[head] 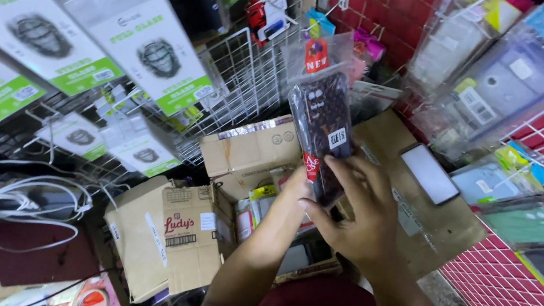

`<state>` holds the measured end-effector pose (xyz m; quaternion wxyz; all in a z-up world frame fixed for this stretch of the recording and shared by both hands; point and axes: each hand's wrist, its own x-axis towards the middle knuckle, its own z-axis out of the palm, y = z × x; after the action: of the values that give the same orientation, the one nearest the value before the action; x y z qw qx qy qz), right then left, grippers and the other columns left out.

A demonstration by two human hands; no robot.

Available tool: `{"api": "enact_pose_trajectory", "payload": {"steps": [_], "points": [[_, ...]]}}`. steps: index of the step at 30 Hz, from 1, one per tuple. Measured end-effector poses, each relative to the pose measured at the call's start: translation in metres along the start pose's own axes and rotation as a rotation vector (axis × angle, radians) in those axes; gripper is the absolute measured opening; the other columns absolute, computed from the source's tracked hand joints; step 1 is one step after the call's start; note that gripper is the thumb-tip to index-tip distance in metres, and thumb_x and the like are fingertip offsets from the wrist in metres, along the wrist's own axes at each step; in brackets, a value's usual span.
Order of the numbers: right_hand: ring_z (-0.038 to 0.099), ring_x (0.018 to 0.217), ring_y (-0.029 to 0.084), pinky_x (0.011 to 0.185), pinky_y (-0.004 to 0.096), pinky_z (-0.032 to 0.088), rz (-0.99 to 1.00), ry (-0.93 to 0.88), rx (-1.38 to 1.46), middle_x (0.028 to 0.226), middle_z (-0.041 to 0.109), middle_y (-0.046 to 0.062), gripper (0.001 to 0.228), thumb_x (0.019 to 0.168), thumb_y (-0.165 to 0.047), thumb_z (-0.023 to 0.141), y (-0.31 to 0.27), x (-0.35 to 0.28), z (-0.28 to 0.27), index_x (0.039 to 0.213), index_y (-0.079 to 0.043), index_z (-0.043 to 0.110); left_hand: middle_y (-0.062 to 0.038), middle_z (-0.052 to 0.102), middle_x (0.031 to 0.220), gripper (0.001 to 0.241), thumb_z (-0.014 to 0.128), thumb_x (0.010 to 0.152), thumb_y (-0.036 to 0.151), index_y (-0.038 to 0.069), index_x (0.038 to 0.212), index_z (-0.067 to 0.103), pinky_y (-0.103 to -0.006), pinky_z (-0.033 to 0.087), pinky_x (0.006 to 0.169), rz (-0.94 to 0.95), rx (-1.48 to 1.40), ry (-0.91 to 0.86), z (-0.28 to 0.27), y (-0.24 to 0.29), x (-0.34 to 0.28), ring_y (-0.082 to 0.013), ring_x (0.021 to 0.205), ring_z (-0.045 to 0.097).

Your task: The person takes packaged phone cases from an open cardboard box and hangs them on the wall display hooks, and also lifts cases from the hanging display to look at them before returning or rehanging them. The person handles the cases one at a time by hand throughout the clip.

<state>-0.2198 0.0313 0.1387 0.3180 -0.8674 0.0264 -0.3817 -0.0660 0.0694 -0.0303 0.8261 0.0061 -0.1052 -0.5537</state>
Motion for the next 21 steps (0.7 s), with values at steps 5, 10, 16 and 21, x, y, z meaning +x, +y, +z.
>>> {"api": "enact_pose_trajectory", "payload": {"steps": [5,10,16,21], "points": [[0.068,0.115,0.028,0.096,0.038,0.057,0.023,0.056,0.144,0.127,0.064,0.016,0.060,0.077,-0.020,0.089,0.007,0.004,-0.011,0.129,-0.003,0.064,-0.016,0.070,0.119,0.038,0.067,0.091,-0.001,-0.002,0.129,0.061,-0.0412,0.055,0.099,0.233,0.415,0.027,0.021,0.001,-0.010,-0.0274,0.109,0.068],[0.073,0.095,0.016,0.084,0.029,0.061,0.321,0.121,0.300,0.107,0.073,0.009,0.036,0.087,-0.010,0.082,0.039,-0.014,-0.017,0.119,0.000,0.068,-0.007,0.069,0.116,0.029,0.058,0.096,-0.008,0.003,0.122,0.061,-0.0298,0.052,0.098,0.302,0.696,0.152,0.074,0.009,-0.010,-0.0159,0.109,0.065],[0.069,0.089,0.010,0.077,0.023,0.058,0.446,0.236,0.449,0.103,0.069,0.005,0.020,0.095,-0.001,0.076,0.084,-0.032,-0.022,0.112,0.005,0.068,-0.001,0.067,0.104,0.025,0.071,0.096,-0.009,0.001,0.118,0.064,-0.0237,0.046,0.079,0.381,1.064,0.237,0.051,-0.001,0.006,-0.0086,0.092,0.058],[0.061,0.076,0.005,0.063,0.019,0.047,0.566,0.329,0.400,0.091,0.069,0.002,0.023,0.095,-0.001,0.076,0.091,-0.026,-0.045,0.116,0.006,0.069,0.005,0.062,0.098,0.023,0.074,0.094,-0.006,0.003,0.113,0.066,-0.0224,0.045,0.078,0.387,1.166,0.164,0.064,-0.014,0.038,-0.0058,0.090,0.055]]}}
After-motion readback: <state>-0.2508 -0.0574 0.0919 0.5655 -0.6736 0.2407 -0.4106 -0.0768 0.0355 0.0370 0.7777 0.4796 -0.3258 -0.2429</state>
